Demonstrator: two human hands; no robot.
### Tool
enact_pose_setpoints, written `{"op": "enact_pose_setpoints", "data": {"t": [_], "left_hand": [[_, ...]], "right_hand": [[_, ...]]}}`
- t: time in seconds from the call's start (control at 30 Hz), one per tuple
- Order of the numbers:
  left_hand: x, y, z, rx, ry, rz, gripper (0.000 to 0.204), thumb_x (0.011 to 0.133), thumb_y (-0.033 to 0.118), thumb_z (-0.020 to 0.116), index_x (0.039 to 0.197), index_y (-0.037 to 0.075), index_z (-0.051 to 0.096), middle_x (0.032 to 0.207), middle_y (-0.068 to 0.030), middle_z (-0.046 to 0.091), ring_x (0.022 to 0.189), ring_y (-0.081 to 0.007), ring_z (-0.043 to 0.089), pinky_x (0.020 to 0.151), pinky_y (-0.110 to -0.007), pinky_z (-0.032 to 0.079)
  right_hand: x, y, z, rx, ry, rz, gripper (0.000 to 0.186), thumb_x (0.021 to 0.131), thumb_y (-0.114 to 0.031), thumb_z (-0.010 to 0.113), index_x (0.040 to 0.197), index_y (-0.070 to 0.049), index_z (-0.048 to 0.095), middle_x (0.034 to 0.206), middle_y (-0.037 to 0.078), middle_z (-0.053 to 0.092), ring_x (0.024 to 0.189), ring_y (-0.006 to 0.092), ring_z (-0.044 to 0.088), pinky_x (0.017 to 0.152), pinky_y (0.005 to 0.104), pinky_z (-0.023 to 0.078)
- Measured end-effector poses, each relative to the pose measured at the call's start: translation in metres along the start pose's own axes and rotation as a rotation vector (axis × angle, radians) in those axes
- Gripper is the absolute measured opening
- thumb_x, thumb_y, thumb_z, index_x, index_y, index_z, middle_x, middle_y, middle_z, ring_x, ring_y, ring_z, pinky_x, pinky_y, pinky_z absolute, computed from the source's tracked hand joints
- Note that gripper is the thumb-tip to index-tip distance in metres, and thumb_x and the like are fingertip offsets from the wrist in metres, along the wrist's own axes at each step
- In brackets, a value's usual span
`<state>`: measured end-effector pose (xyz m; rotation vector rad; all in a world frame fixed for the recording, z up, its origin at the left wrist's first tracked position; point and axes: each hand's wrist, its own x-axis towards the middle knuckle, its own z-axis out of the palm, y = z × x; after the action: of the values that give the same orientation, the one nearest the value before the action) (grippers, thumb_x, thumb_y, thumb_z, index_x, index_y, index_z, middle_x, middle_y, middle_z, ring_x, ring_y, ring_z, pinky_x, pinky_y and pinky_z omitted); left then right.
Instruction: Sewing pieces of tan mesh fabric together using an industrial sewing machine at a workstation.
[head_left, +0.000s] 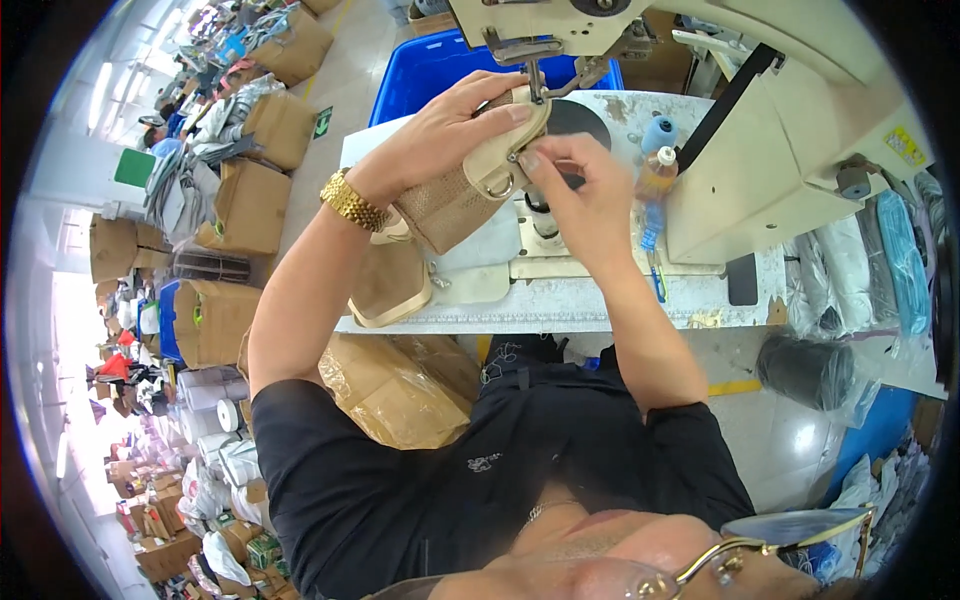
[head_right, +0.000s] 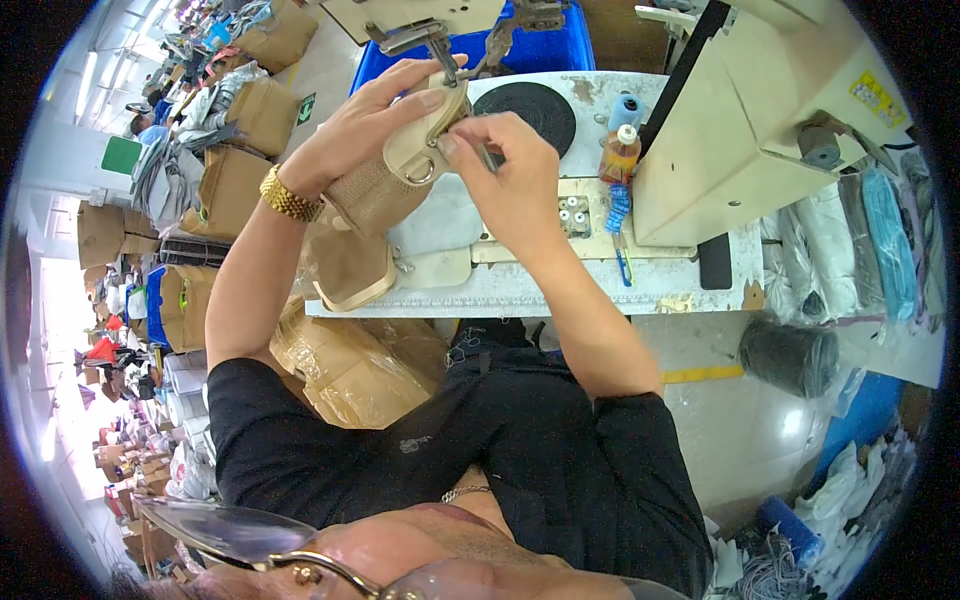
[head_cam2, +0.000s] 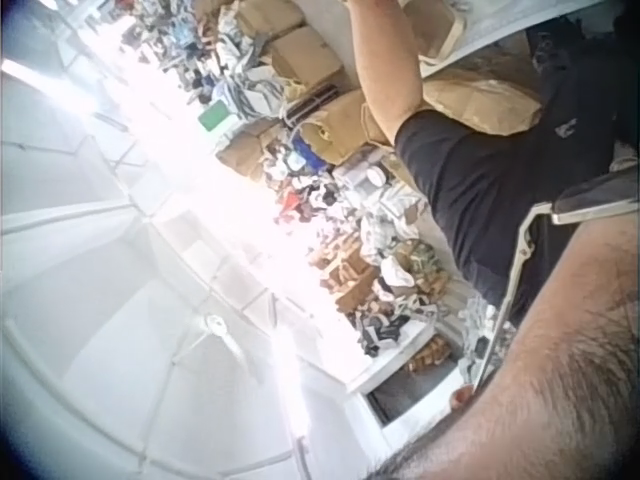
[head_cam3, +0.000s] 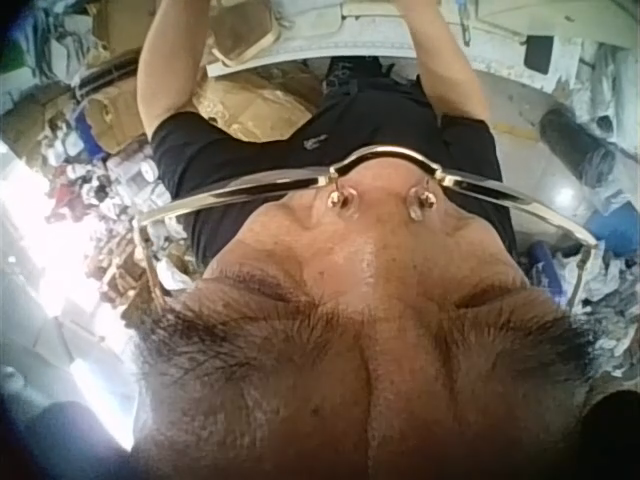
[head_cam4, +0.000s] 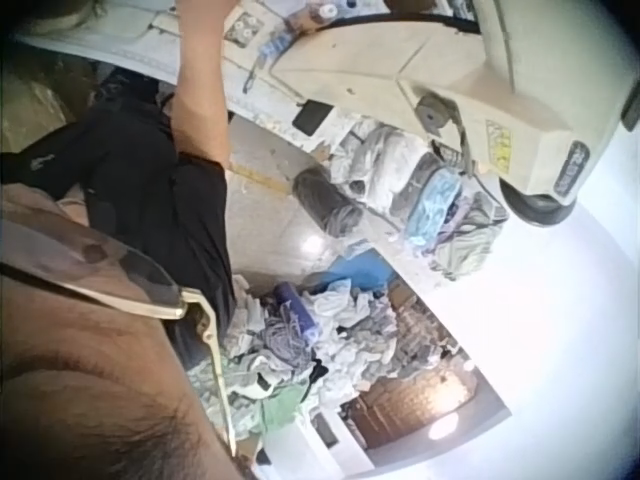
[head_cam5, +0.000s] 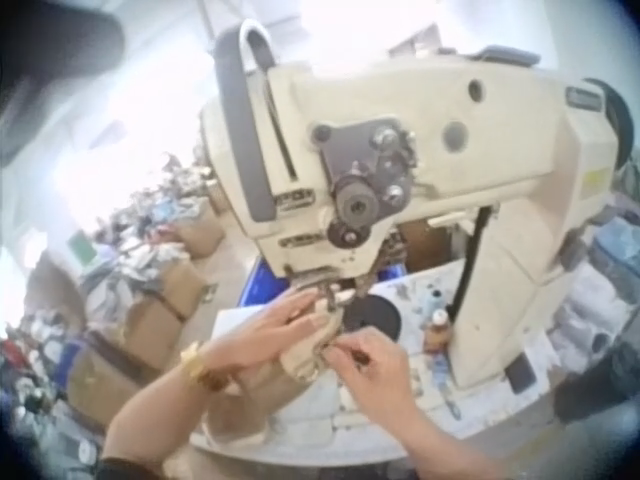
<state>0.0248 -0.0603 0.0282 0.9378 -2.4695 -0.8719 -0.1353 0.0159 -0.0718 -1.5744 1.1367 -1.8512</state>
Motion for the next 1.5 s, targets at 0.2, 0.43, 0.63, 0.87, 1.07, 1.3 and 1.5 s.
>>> {"op": "enact_pose_setpoints", "data": {"t": [0.2,0.43,0.63,0.87,1.07,1.3,1.5], "left_hand": [[0.0,-0.001,-0.003,0.01,-0.033,-0.065,0.055,0.101,0.038,0.047,0.141,0.002,0.043,0.14,-0.0119,0.046,0.128,-0.0206,0.044,0.108,-0.031,0.034],[-0.002,-0.008,0.009,0.024,0.016,-0.003,0.054,0.102,0.036,0.046,0.143,0.002,0.04,0.139,-0.0118,0.047,0.127,-0.0198,0.045,0.107,-0.031,0.034],[-0.003,-0.01,0.024,-0.031,0.118,0.046,0.048,0.103,0.031,0.043,0.144,0.006,0.04,0.136,-0.0101,0.05,0.121,-0.0176,0.048,0.104,-0.03,0.036],[0.0,-0.021,0.04,-0.082,0.255,0.086,0.044,0.104,0.026,0.04,0.142,0.005,0.042,0.135,-0.0094,0.051,0.121,-0.0175,0.049,0.104,-0.03,0.036],[-0.001,-0.015,0.045,-0.066,0.324,0.105,0.044,0.103,0.024,0.039,0.141,0.003,0.043,0.137,-0.012,0.049,0.124,-0.0208,0.048,0.106,-0.032,0.036],[-0.016,0.011,0.046,0.168,0.389,0.068,0.048,0.101,0.026,0.044,0.142,0.002,0.041,0.146,-0.0166,0.04,0.133,-0.029,0.042,0.108,-0.036,0.034],[-0.029,0.024,0.055,0.302,0.367,0.121,0.078,0.09,0.048,0.062,0.144,-0.002,0.036,0.146,-0.0256,0.036,0.135,-0.04,0.038,0.11,-0.044,0.033]], "right_hand": [[-0.008,-0.014,-0.003,0.221,-0.073,0.255,0.018,0.09,-0.018,0.069,0.094,-0.001,0.065,0.08,0.002,0.063,0.074,0.0078,0.057,0.066,0.0245,0.046],[-0.011,0.01,-0.012,0.432,-0.327,0.335,0.022,0.095,-0.023,0.063,0.098,-0.001,0.064,0.081,-0.002,0.058,0.073,0.004,0.05,0.064,0.0196,0.042],[-0.002,-0.001,-0.023,0.359,-0.196,0.269,0.025,0.094,-0.023,0.064,0.099,0.001,0.068,0.086,0.0,0.064,0.078,0.0049,0.056,0.068,0.0209,0.046],[0.013,-0.012,-0.031,0.345,-0.192,0.253,0.022,0.092,-0.018,0.066,0.102,0.002,0.071,0.087,0.003,0.069,0.079,0.0057,0.058,0.069,0.0213,0.047],[0.025,-0.008,-0.039,0.277,-0.207,0.265,0.021,0.091,-0.015,0.066,0.103,0.001,0.072,0.09,0.004,0.07,0.081,0.0062,0.06,0.071,0.0218,0.048],[0.038,-0.01,-0.045,0.258,-0.257,0.256,0.021,0.091,-0.016,0.066,0.103,0.0,0.072,0.091,0.004,0.071,0.083,0.0073,0.061,0.073,0.0228,0.049],[0.045,-0.001,-0.045,0.251,-0.248,0.185,0.022,0.092,-0.018,0.065,0.104,0.0,0.072,0.093,0.004,0.071,0.084,0.0079,0.061,0.076,0.0238,0.049]]}}
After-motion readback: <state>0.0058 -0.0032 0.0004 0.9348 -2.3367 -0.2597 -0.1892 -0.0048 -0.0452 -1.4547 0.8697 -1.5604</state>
